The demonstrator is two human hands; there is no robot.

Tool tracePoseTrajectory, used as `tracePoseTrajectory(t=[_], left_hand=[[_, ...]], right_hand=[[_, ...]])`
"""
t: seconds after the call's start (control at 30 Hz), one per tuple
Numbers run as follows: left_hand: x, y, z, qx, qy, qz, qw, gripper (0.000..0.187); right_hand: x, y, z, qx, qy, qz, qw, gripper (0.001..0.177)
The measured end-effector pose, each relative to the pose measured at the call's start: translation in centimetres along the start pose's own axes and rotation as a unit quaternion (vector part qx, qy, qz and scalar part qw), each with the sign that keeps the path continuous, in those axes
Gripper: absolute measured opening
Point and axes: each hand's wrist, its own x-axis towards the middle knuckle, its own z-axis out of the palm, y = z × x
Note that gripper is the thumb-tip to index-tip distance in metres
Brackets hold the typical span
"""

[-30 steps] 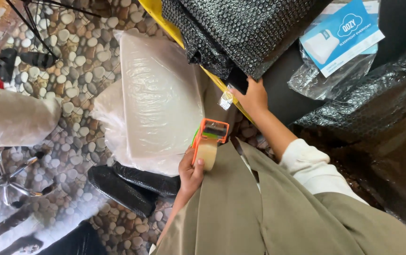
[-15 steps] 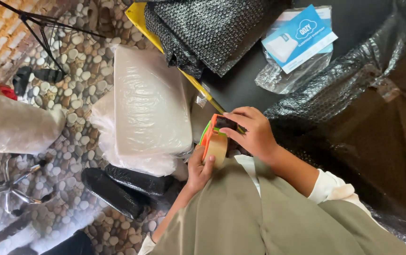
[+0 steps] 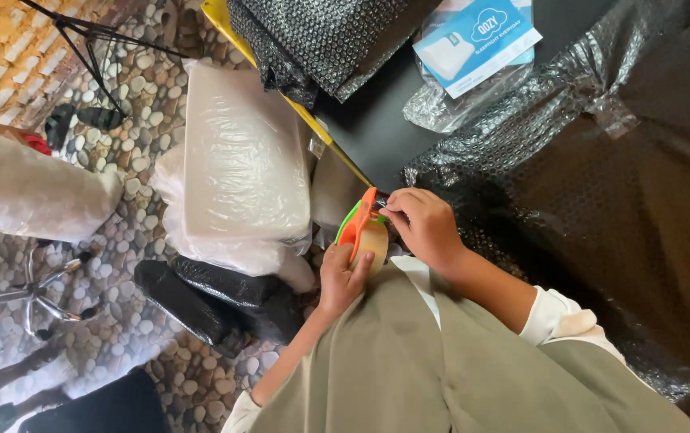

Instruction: Dusting a packaged pillow, wrapping it in black bubble wrap, and sealing the package with tape.

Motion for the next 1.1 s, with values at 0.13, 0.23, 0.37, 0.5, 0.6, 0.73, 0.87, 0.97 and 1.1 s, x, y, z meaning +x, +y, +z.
tracePoseTrajectory(t=[0.13, 0.23, 0.37, 0.5, 0.6, 0.73, 0.87, 0.97, 1.1], left_hand=[[-0.8, 1.7, 0.3, 0.045, 0.0, -0.035, 0.998, 0.041], [-1.0, 2.4, 0.5, -0.006, -0.075, -0.252, 0.965, 0.051], [-2.0, 2.7, 1.1, -0.075, -0.114, -0.289, 0.948, 0.043], [-1.9, 5.1, -0.4, -0.102, -0.171, -0.273, 0.941, 0.043], [-3.0, 4.7, -1.2, -0.137, -0.157, -0.237, 0.949, 0.03], [-4.5, 2.0, -1.0, -0.19, -0.126, -0.209, 0.951, 0.029], [-4.9, -0.2, -1.0, -0.239, -0.113, -0.107, 0.959, 0.036], [-4.7, -0.8, -1.2, -0.27, -0.095, -0.063, 0.956, 0.043], [-4.2, -1.8, -1.6, -0.277, -0.056, -0.008, 0.959, 0.047]], right_hand=[[-2.0, 0.3, -1.1, -0.019, -0.044, -0.008, 0.999, 0.013], [-1.5, -1.6, -3.3, 0.095, -0.141, 0.076, 0.983, 0.014], [-0.9, -0.7, -6.0, 0.188, -0.155, 0.199, 0.949, 0.012], [-0.3, 1.1, -9.5, 0.258, -0.118, 0.239, 0.929, 0.011], [0.6, 3.3, -12.1, 0.316, -0.092, 0.26, 0.908, 0.015], [1.1, 6.0, -10.0, 0.319, -0.108, 0.295, 0.894, 0.02], [0.1, 8.0, -6.5, 0.346, -0.107, 0.364, 0.858, 0.025], [-1.7, 9.7, -2.4, 0.369, -0.106, 0.435, 0.814, 0.023], [-3.7, 7.3, 3.6, 0.467, -0.143, 0.562, 0.668, 0.018]])
